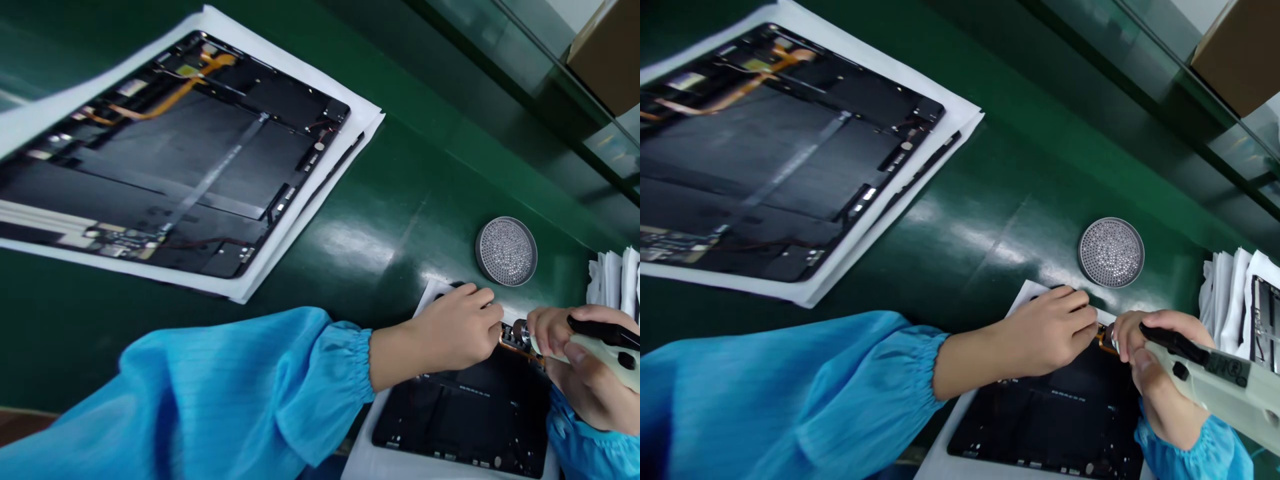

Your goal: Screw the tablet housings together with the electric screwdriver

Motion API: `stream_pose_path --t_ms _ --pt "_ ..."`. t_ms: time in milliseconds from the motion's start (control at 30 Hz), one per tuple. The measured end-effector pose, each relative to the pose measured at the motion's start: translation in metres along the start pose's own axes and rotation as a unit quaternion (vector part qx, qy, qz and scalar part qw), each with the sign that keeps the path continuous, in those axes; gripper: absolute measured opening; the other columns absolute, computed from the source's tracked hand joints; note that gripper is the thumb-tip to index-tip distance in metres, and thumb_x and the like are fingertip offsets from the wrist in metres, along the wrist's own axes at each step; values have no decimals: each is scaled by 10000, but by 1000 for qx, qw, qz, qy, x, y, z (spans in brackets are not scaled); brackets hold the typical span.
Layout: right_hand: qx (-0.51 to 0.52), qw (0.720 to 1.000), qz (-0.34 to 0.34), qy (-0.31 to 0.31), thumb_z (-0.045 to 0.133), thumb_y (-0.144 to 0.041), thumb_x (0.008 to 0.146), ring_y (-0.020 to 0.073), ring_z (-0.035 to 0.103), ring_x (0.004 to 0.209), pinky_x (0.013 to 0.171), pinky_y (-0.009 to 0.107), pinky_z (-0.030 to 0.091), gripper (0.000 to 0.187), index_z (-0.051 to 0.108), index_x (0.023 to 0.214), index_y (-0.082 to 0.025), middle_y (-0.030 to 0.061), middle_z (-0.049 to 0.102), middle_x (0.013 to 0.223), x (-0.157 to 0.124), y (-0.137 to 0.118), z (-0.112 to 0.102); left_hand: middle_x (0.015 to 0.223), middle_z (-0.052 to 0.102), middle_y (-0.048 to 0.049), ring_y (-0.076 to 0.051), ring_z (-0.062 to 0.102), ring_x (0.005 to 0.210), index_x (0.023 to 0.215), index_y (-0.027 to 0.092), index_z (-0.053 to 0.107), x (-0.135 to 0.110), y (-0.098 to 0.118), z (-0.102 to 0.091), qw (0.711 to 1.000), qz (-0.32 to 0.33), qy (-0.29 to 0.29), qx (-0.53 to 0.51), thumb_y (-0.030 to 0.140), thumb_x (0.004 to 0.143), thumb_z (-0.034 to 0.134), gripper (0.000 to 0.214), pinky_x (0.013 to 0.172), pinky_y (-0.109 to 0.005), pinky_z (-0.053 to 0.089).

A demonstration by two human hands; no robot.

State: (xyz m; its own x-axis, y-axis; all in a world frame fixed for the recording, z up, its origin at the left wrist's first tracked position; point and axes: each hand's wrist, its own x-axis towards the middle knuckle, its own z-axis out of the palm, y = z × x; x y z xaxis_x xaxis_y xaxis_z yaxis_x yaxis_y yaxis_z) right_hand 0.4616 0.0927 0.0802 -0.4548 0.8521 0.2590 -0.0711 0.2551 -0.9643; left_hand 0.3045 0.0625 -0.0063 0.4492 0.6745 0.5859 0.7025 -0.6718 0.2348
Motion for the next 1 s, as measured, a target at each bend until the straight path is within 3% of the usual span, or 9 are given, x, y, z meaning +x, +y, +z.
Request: stream_pose_path --t_ms 367,667,833,1000 --pt "-14 1000 7 2 508 -92 840 144 520 627 656 394 478 272 567 1080 -205 -19 504 674 -1 -3 1 837 587 -85 -230 512 797 885 80 649 -4 19 -3 997 -76 -32 4 116 908 489 165 658 -370 410" --pt "-33 998 31 -33 531 -98 838 149 511 582 636 408 491 299 574 1097 -241 -30 486 641 1 -4 -2 920 602 -107 -251 507 879 915 85 643 -6 29 -3 992 -116 -45 -24 114 927 447 198 715 -389 412" --pt "-43 998 27 21 522 -68 815 146 506 581 630 398 495 282 577 1034 -236 -27 500 649 1 -6 6 945 603 -114 -257 509 921 998 73 634 -9 30 -2 991 -123 -39 -34 120 939 432 215 761 -399 420" --pt "-48 998 31 17 517 -76 807 153 515 583 619 400 500 285 576 1036 -235 -27 522 663 2 -9 6 928 597 -115 -264 509 935 1010 77 631 -10 30 -3 991 -128 -30 -36 129 931 449 205 772 -402 429"
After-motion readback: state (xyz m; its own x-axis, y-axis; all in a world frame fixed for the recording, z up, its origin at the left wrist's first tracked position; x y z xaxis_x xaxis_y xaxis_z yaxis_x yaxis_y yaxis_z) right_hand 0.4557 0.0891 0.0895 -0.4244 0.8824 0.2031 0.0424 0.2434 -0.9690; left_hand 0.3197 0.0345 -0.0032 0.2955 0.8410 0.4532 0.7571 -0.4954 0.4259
